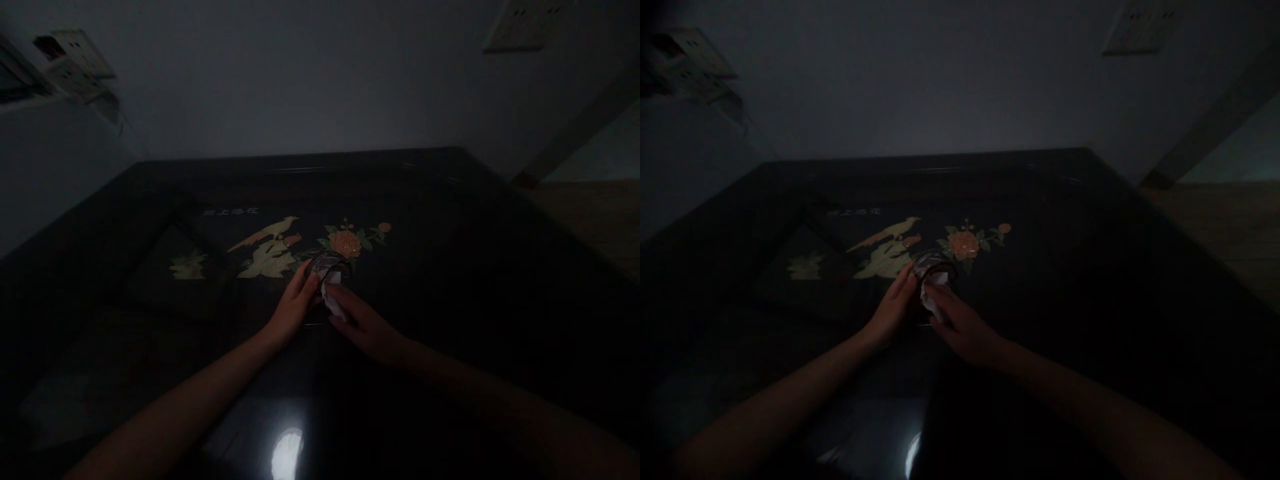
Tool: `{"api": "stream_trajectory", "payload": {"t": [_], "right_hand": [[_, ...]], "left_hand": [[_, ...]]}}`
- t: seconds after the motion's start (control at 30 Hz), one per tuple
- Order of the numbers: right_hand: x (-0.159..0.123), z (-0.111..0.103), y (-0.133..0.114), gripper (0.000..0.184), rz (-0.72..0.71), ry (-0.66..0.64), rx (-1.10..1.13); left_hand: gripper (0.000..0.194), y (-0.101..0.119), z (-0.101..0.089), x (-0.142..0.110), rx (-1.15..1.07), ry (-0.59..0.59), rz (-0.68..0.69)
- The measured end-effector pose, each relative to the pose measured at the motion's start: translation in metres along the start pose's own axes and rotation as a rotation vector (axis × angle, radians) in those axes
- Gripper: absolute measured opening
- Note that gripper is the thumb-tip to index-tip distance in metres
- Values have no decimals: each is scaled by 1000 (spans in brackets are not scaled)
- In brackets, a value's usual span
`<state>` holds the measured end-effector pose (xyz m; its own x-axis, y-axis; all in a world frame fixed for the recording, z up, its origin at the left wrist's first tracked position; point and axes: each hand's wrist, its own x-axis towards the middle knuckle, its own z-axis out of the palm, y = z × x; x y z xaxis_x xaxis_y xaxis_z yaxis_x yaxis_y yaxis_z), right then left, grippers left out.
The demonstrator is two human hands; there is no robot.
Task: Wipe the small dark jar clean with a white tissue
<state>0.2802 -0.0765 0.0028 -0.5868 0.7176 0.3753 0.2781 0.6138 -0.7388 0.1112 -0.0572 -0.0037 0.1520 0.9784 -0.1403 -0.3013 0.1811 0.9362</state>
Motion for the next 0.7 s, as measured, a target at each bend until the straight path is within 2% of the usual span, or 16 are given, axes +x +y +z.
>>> {"api": "stream_trajectory", "payload": {"t": [0.13, 0.57, 0.7], "right_hand": [[-1, 2, 3, 54, -11, -17, -46], [3, -11, 2, 39, -169, -13, -761], [3, -12, 0, 38, -163, -9, -848]], "left_hand": [[53, -2, -1, 0, -17, 13, 9], [46, 6, 6, -3, -33, 20, -18], [47, 7, 9, -2, -75, 10, -19]]}}
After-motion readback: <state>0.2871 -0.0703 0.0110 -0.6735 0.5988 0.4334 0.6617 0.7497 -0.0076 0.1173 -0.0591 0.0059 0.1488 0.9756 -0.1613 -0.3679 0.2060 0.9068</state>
